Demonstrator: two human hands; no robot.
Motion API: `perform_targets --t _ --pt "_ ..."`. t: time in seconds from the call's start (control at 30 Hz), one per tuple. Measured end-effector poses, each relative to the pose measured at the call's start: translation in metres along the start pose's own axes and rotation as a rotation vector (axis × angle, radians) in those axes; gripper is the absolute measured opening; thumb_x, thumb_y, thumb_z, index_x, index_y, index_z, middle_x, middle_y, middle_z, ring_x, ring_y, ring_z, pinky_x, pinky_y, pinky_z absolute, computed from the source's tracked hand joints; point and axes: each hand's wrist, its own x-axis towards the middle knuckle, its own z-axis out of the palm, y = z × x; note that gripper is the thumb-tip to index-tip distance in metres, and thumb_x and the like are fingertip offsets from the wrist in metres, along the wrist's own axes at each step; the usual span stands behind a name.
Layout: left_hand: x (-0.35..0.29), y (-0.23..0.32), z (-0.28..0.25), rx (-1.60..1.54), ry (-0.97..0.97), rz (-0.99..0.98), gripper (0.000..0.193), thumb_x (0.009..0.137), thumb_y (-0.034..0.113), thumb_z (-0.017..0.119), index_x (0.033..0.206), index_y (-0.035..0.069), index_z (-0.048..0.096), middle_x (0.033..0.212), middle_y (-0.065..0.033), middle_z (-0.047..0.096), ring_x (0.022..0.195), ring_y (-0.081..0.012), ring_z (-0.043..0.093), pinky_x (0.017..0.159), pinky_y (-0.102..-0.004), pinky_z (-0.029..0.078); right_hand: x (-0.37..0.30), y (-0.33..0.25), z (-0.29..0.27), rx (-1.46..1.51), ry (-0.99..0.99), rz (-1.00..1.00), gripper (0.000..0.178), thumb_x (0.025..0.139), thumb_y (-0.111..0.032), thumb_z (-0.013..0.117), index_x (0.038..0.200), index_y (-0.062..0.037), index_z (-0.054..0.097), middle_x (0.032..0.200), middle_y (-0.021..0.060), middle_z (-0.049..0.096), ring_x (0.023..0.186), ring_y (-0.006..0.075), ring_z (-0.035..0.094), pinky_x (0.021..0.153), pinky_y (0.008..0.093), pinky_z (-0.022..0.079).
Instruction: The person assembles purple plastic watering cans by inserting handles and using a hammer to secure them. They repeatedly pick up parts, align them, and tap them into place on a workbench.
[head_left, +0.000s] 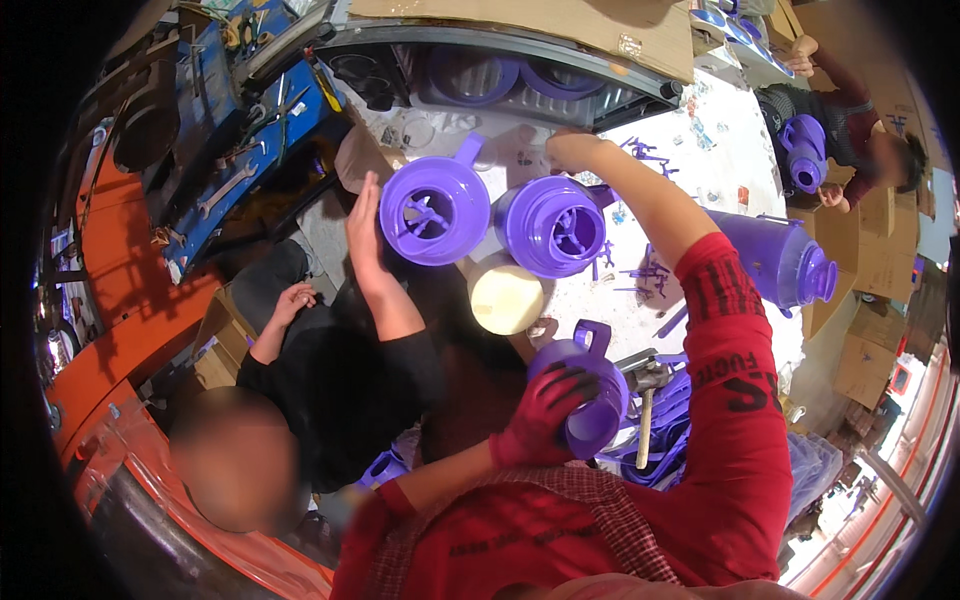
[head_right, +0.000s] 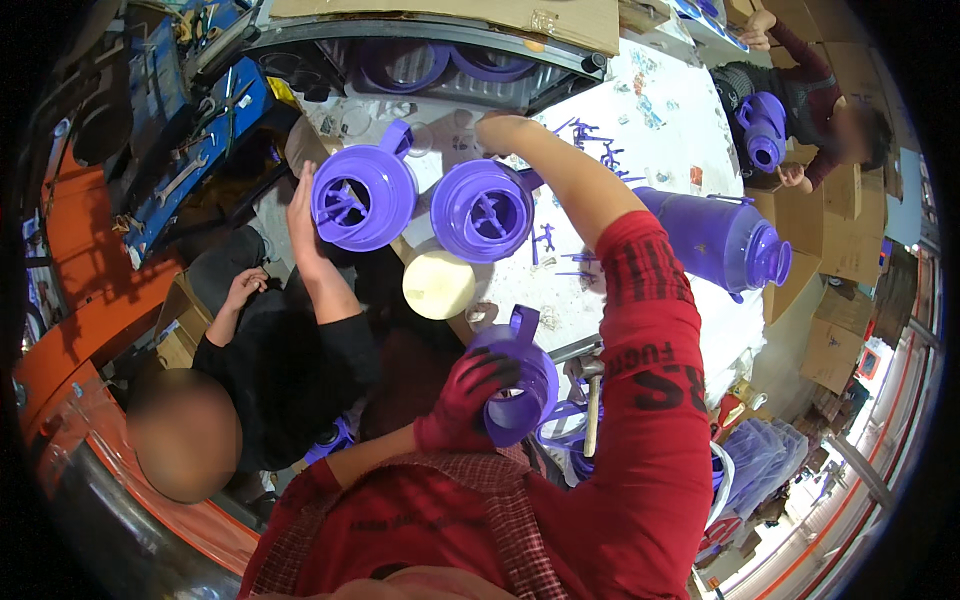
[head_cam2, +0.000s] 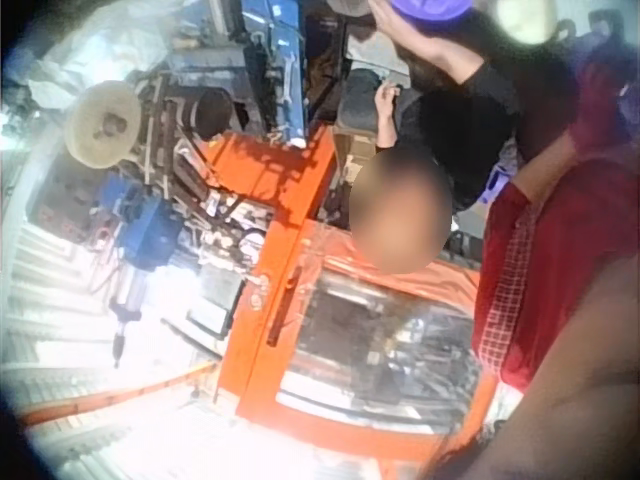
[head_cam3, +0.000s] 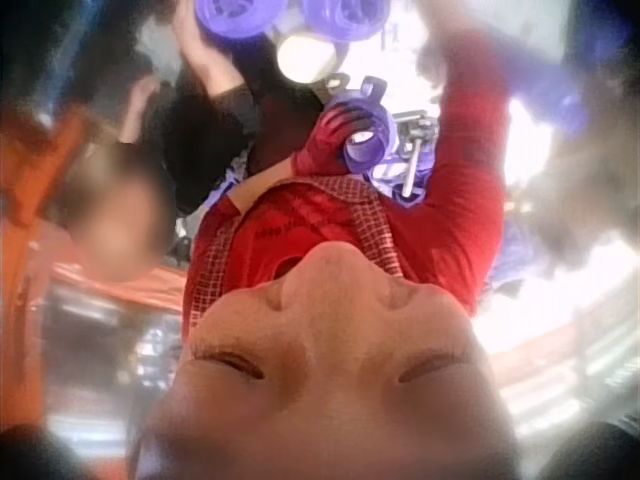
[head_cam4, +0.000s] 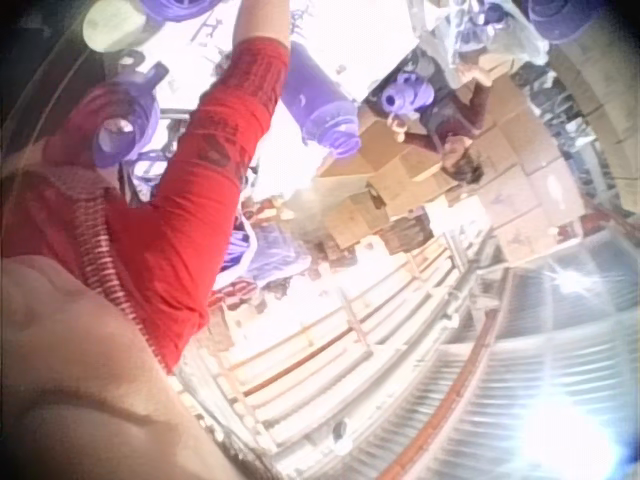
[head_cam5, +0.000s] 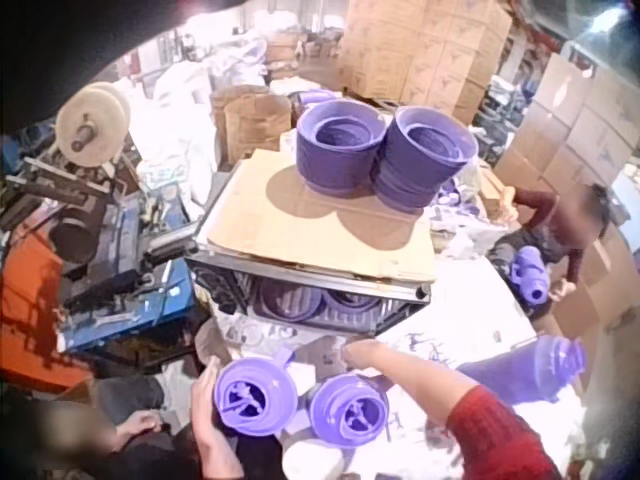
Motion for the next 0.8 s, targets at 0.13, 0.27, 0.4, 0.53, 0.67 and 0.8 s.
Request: perform_targets --t 0.13,0.27,0.4,0.53,0.67,0.8 --pt "0.009 -0.005 0.004 0.127 -0.084 -0.039 0.081 0.059 0.033 0.085 0.13 0.004 0.059 0.138 -0.0143 0.056 0.126 -0.035 0.051 0.113 -0.0515 0.037 -0.053 0.008 -0.006 0.232 0.344 0.024 0.025 0.081 -0.03 0.07 0.086 -0.0069 0.077 0.089 0.0176 0.073 0.088 0.0342 0.071 0.081 0.0451 0.055" --pt "0.023 0.003 0.011 0.09 -0.037 -0.086 0.086 0.058 0.033 0.088 0.134 0.005 0.057 0.141 -0.0145 0.052 0.132 -0.0379 0.044 0.115 -0.0523 0.034 -0.19 -0.02 0.006 0.705 0.934 -0.113 0.022 0.086 -0.021 0.069 0.083 0.0007 0.073 0.088 0.0111 0.069 0.082 0.0274 0.068 0.081 0.0348 0.052" --pt "0.049 0.014 0.029 0.227 -0.01 -0.034 0.092 0.06 0.033 0.088 0.14 0.006 0.05 0.143 -0.0141 0.05 0.133 -0.0388 0.043 0.115 -0.0507 0.033 -0.353 -0.105 0.041 1.312 0.785 0.098 0.039 0.1 -0.015 0.057 0.136 0.001 0.056 0.112 0.0112 0.073 0.104 0.0182 0.068 0.091 0.0312 0.052" --pt "0.066 0.034 0.054 0.327 -0.078 0.039 0.088 0.064 0.035 0.086 0.139 0.004 0.05 0.143 -0.015 0.051 0.133 -0.0383 0.044 0.115 -0.0535 0.031 -0.434 -0.191 0.098 1.032 1.064 0.04 0.056 0.082 0.007 0.061 0.136 -0.0087 0.058 0.098 0.0095 0.073 0.087 0.0243 0.073 0.079 0.0325 0.057" --pt "0.065 0.055 0.073 0.316 -0.196 0.147 0.084 0.065 0.033 0.081 0.139 0.005 0.051 0.147 -0.0132 0.049 0.136 -0.0369 0.043 0.115 -0.0558 0.029 -0.44 -0.213 0.145 0.693 1.147 0.196 0.036 0.072 0.007 0.066 0.105 -0.0034 0.059 0.104 0.0131 0.065 0.083 0.0318 0.069 0.069 0.0373 0.058" --pt "0.051 0.066 0.089 0.415 -0.274 0.232 0.083 0.067 0.035 0.08 0.138 0.004 0.051 0.147 -0.0132 0.049 0.137 -0.0354 0.043 0.115 -0.0565 0.028 -0.441 -0.219 0.17 0.624 1.126 0.242 0.026 0.077 0.001 0.062 0.102 -0.0025 0.058 0.099 0.0122 0.062 0.087 0.0315 0.066 0.069 0.0382 0.057"
